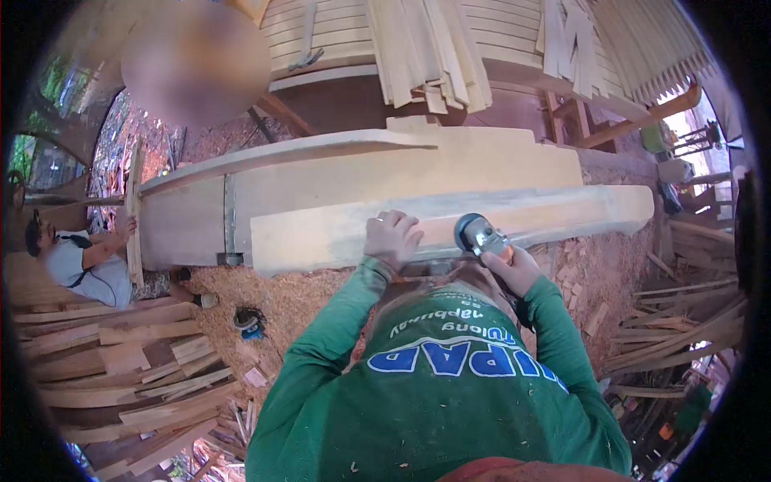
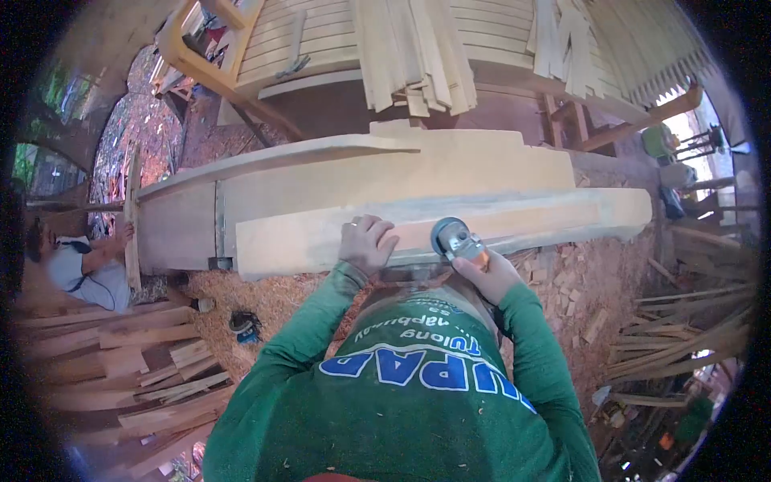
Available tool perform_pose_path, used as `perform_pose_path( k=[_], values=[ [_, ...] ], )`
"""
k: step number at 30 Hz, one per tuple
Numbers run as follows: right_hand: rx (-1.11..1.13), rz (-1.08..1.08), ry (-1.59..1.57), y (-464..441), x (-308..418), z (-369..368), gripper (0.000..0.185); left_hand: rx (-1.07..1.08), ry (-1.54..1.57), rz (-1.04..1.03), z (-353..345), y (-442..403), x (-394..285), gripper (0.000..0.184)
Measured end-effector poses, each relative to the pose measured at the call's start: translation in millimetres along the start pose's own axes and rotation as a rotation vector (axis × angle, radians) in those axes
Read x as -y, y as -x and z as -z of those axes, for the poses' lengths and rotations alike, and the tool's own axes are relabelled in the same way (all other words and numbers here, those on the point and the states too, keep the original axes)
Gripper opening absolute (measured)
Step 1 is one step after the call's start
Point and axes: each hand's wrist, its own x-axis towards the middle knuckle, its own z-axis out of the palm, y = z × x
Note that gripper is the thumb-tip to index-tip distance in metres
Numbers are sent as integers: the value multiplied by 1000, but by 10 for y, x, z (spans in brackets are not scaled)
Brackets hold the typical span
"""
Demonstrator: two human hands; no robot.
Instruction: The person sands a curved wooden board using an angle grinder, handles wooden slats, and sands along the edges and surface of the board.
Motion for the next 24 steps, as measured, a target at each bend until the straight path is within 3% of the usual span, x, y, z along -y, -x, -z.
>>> perform_pose_path(
  k=[6,10,13,16,18,20,24],
  values=[
    [-120,-180,-148,98,-398,676,64,99,29,-92,-377,-306,-275,31],
    [-234,-211,-182,104,-760,1272,63,101,2,-142,-562,-462,-512,37],
    [-406,-165,-232,-15,-1483,1722,59,100,5,-203,-660,-603,-718,41],
    [-397,-235,-338,53,-1517,2181,61,129,50,-200,-825,-721,-830,42],
    [-484,-125,-368,-2,-1678,2367,64,151,38,-196,-908,-779,-833,38],
    [-496,-232,-380,24,-1813,2642,67,175,16,-189,-938,-810,-869,33],
    [-501,-236,-343,12,-1802,2706,66,202,-25,-143,-897,-819,-928,22]
  ],
)
